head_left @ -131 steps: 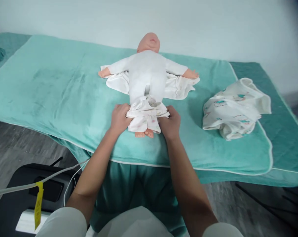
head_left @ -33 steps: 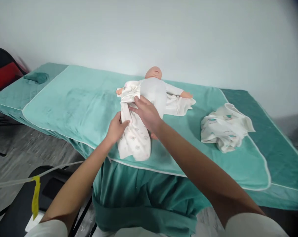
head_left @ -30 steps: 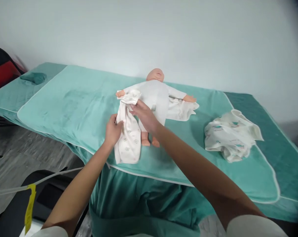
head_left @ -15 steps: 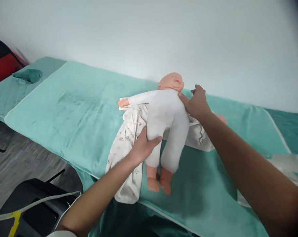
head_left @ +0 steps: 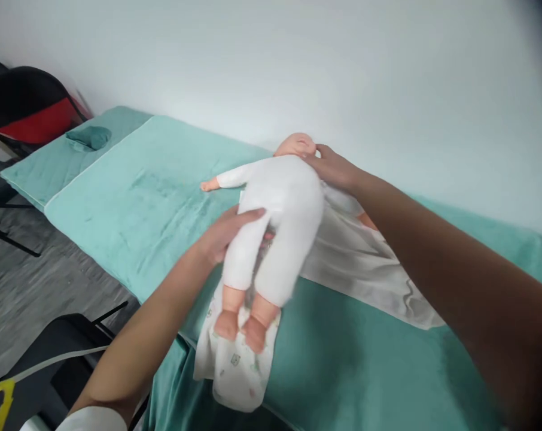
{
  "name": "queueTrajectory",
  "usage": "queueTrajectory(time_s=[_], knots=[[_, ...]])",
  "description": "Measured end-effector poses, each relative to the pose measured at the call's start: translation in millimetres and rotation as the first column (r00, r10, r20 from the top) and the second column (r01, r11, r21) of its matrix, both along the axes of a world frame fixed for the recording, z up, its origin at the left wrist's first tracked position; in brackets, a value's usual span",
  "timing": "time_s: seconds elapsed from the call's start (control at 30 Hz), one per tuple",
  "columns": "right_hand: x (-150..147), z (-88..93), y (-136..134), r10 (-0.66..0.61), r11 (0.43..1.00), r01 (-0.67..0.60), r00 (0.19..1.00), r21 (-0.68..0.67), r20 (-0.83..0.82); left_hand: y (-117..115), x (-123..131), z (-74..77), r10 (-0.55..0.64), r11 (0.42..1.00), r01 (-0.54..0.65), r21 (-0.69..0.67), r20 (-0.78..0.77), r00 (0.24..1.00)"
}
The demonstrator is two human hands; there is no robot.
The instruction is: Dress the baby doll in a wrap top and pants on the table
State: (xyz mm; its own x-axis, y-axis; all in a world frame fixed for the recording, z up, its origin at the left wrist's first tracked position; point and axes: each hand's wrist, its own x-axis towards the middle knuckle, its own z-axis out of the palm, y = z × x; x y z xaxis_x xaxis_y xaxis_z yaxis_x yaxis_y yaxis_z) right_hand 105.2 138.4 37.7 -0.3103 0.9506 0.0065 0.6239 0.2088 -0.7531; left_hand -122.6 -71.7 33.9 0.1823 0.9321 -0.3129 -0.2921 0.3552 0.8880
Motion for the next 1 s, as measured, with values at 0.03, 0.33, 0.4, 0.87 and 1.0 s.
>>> queueTrajectory(time_s=[0.03,0.33,0.4,0.87,1.0], knots=[[-20.2,1.0,3.1,0.009,0.999,-0.009,1.000,-0.037,-0.016,3.1,-19.4,-1.8,0.010,0.999,-0.005,0.052,-0.086,0.996],[-138.7,-9.2,30.3,0.242,0.969,-0.247,0.943,0.006,-0.229,27.9,-143.4,-37.7,0.254,0.942,-0.123,0.312,-0.427,0.868],[-138.4,-19.2,36.0,0.233,0.970,-0.241,0.951,-0.015,-0.205,23.4,-152.1,-41.7,0.302,0.948,-0.221,0.230,-0.419,0.856],[86.2,-68.0,-58.8,-0.133,0.986,0.089,0.925,0.138,0.355,-153.1,20.2,-68.3,0.451,0.857,0.060,0.511,-0.802,0.390],[76.0,-49.7,-128.4,0.037,0.987,-0.119,0.824,0.109,0.565,-145.8,36.6,-68.8,0.258,0.953,0.009,0.304,-0.824,0.503]])
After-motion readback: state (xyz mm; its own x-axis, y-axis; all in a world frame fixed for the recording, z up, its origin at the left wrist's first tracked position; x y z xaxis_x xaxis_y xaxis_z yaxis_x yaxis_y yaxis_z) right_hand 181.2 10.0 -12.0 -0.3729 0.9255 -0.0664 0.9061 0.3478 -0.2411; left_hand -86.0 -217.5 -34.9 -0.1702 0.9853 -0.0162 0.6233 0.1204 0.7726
